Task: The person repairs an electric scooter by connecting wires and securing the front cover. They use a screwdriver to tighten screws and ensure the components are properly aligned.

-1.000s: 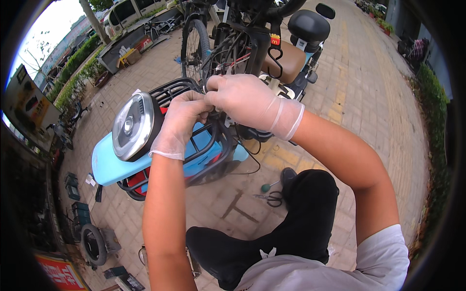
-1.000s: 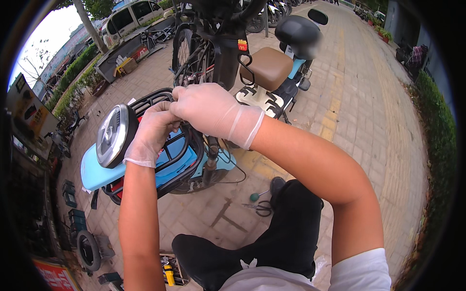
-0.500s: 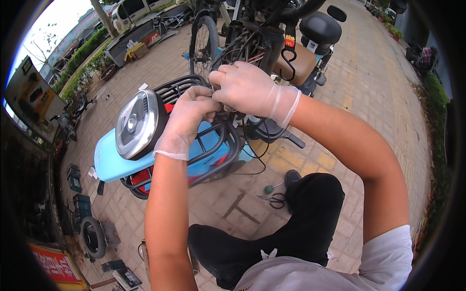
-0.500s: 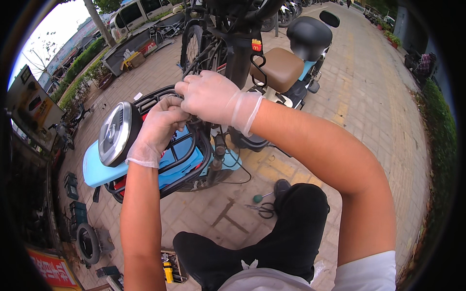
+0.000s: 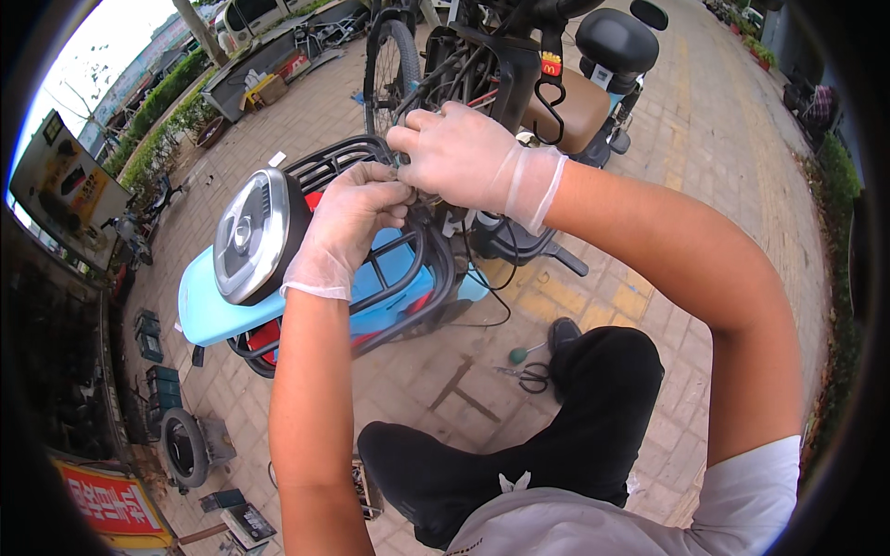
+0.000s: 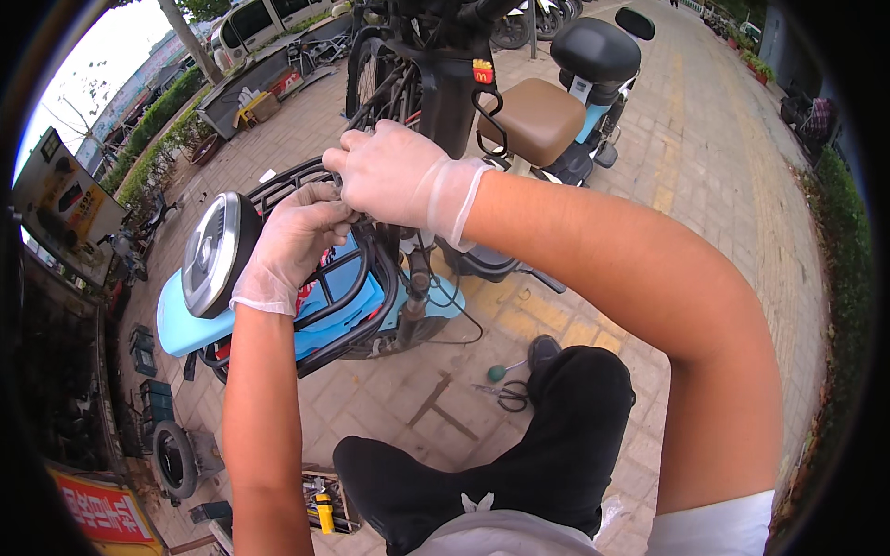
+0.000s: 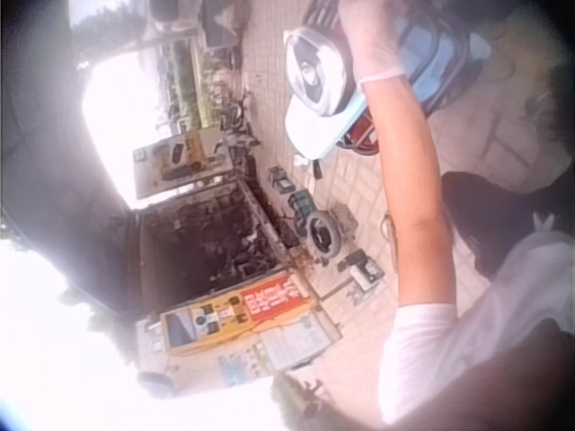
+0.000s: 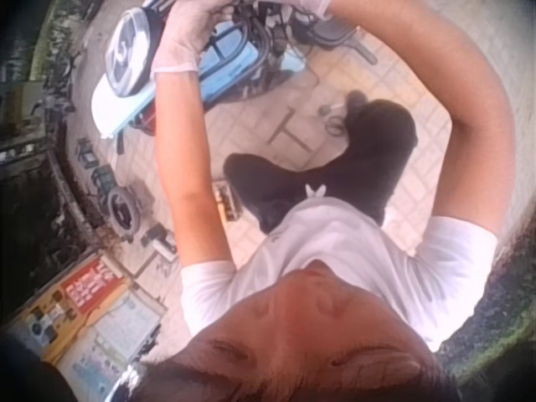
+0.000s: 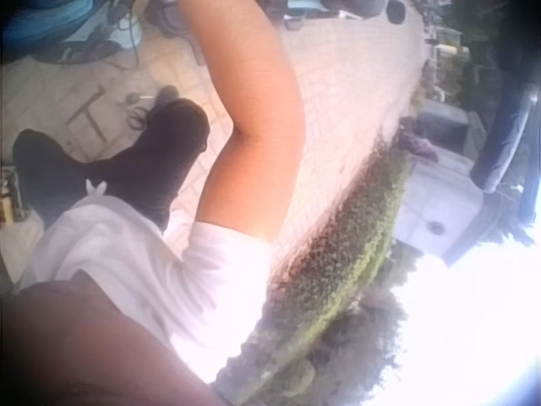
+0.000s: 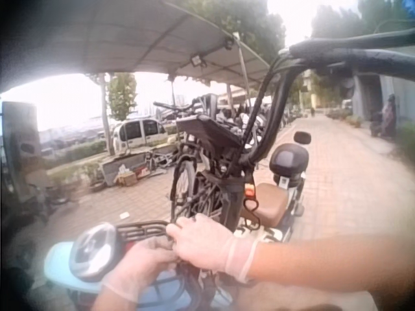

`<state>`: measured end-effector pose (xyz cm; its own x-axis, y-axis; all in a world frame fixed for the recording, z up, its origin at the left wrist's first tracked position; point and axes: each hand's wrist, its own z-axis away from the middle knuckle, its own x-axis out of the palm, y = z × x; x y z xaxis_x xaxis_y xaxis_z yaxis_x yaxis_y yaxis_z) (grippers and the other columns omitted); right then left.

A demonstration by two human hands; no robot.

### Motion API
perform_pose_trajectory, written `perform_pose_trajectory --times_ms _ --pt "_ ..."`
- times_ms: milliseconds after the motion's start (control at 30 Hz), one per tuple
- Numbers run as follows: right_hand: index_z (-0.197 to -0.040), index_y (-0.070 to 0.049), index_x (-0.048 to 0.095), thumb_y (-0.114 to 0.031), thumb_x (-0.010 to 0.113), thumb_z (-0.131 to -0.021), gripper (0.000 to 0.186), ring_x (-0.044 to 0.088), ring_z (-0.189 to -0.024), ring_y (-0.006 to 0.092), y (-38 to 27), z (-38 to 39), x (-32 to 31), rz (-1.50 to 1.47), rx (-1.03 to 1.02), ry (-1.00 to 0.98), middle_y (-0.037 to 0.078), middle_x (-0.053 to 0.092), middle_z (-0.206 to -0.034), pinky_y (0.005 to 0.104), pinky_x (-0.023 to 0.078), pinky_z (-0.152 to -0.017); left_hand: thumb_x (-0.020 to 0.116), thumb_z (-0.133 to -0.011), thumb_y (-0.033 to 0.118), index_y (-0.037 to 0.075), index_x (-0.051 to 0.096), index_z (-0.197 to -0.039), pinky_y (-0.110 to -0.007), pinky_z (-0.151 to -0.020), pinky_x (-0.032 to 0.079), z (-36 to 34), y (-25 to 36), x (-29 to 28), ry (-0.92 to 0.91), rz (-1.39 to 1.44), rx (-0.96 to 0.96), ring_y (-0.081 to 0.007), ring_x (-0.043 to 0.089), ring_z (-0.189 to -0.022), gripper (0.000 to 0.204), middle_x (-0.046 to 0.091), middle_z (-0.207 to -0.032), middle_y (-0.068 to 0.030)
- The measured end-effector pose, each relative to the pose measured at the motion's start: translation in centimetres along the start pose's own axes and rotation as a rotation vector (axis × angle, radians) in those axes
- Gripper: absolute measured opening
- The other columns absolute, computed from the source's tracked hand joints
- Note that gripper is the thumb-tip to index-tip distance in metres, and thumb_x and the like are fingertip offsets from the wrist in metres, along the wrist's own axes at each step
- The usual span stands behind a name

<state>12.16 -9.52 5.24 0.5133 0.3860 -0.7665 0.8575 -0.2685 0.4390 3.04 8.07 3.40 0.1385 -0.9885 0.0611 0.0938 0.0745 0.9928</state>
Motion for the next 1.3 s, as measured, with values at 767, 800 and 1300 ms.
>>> perform_pose_trajectory --times_ms 767,800,1300 --pt "-0.091 -0.011 0.079 -0.024 0.078 -0.077 0.020 0.057 -0.116 0.0226 -0.2 -0.3 -1.2 -0.039 0.049 -0.118 0.003 0.061 -0.114 0.0371 0.055 -0.083 0.065 -0.086 0.009 -0.003 0.064 -0.113 -0.030 -0.071 0.055 1.8 0.5 1.1 0.177 -0.062 0.078 -0.0164 0.064 -0.077 0.030 0.068 -0.094 -0.0094" --pt "-0.091 -0.011 0.079 -0.024 0.077 -0.077 0.019 0.058 -0.116 0.0226 -0.2 -0.3 -1.2 -0.048 0.048 -0.114 0.003 0.061 -0.114 0.0371 0.055 -0.083 0.065 -0.086 0.009 -0.003 0.065 -0.114 -0.031 -0.071 0.055 2.3 0.3 1.5 0.247 -0.109 0.121 -0.0162 0.064 -0.077 0.030 0.068 -0.094 -0.0089" --pt "-0.092 -0.016 0.080 -0.019 0.071 -0.081 0.015 0.057 -0.115 0.0246 -0.4 -0.8 -1.0 -0.052 0.127 -0.129 0.005 0.062 -0.113 0.0390 0.054 -0.079 0.078 -0.083 0.011 0.009 0.067 -0.098 -0.041 -0.071 0.053 1.6 -2.7 1.4 0.466 -1.515 1.009 -0.0307 0.064 -0.084 0.019 0.061 -0.087 -0.0086"
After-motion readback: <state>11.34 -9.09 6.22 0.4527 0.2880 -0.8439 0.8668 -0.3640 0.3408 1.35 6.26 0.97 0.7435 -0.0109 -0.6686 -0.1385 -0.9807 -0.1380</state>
